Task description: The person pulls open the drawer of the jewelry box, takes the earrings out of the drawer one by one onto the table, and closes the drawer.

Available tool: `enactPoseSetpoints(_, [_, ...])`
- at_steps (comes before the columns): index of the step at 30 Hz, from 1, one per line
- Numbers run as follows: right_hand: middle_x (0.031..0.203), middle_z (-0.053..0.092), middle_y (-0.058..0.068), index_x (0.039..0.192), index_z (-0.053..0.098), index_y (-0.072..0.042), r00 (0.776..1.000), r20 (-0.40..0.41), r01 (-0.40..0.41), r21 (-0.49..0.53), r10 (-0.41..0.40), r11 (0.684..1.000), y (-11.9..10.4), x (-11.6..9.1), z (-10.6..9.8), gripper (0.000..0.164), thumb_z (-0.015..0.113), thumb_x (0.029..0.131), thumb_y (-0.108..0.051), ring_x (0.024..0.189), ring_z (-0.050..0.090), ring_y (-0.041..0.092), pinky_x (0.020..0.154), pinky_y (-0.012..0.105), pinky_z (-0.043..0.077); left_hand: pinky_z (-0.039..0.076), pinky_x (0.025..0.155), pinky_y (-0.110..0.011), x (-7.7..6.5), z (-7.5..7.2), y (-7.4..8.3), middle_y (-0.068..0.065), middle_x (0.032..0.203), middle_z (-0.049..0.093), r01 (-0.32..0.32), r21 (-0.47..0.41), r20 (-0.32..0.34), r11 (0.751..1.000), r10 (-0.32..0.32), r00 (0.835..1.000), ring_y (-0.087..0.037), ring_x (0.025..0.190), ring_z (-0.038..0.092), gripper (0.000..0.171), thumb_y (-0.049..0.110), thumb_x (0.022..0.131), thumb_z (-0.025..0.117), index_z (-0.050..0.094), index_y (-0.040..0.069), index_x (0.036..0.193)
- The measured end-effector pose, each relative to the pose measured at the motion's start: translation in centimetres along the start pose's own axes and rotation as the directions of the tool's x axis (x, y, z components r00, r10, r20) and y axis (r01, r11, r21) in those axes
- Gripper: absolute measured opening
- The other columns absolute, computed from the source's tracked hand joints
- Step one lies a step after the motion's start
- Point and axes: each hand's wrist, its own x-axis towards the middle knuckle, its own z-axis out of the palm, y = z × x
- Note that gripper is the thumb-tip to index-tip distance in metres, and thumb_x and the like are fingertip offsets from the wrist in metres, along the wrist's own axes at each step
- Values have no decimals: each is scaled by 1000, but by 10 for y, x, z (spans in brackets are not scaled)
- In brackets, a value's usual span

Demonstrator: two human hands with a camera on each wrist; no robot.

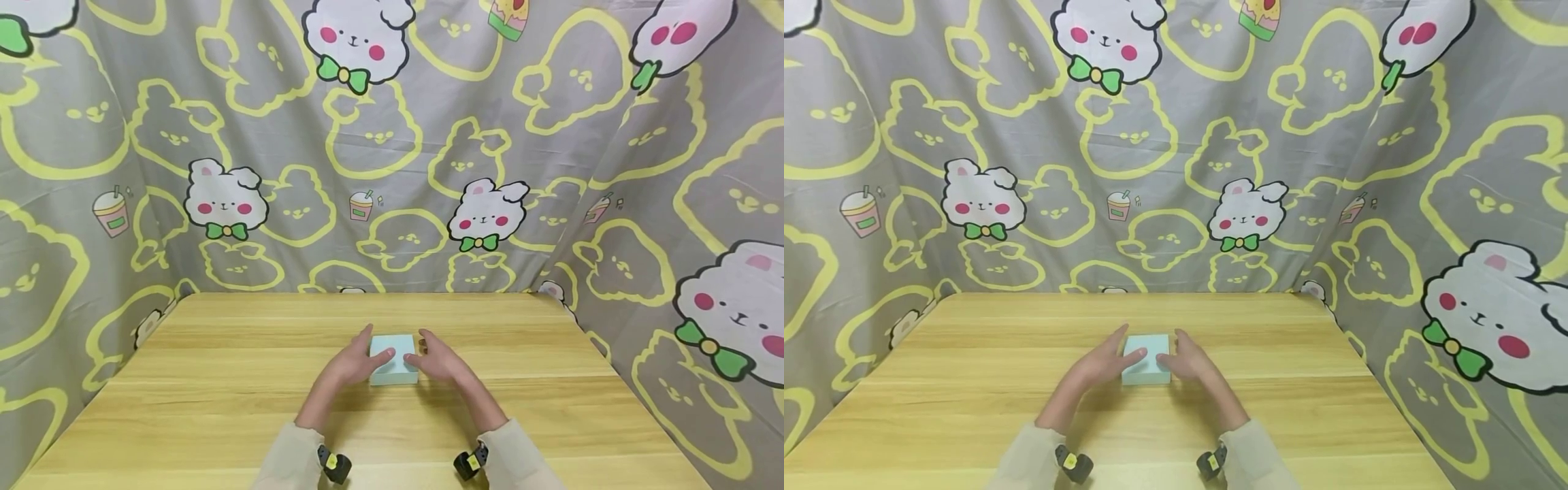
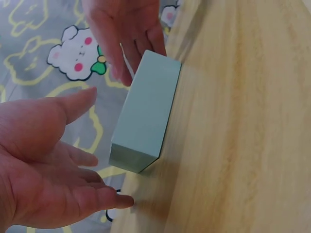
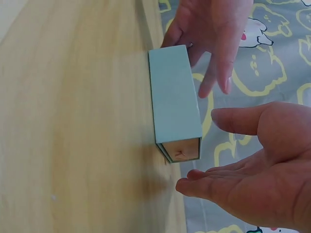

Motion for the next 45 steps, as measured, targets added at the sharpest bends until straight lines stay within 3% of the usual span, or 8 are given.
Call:
enactPoseSetpoints(9, [147,46,34,154,25,11,999,38,0,19,-1,1000,2,2,3,79,70,94,-14,136,47,48,109,58,44,30,118,-62,2,5,-2,-30,161,30,-27,-4,-3,1000,27,1000,-48,147,33,81,32,101,63,20,-5,159])
enactPoseSetpoints(20, [142,52,33,154,26,11,998,52,31,39,-33,999,3,4,5,79,70,93,-10,132,53,45,105,55,48,31,116,-64,2,8,-3,-22,160,38,-41,9,-7,999,41,999,-47,146,36,73,26,97,69,34,5,157])
enactPoseSetpoints(45, [141,54,32,154,29,10,999,37,20,40,-21,999,3,2,7,76,70,92,-8,130,55,44,102,53,51,40,109,-64,1,12,1,-23,154,46,3,73,-15,997,-2,1000,-45,139,46,74,32,95,73,39,8,156])
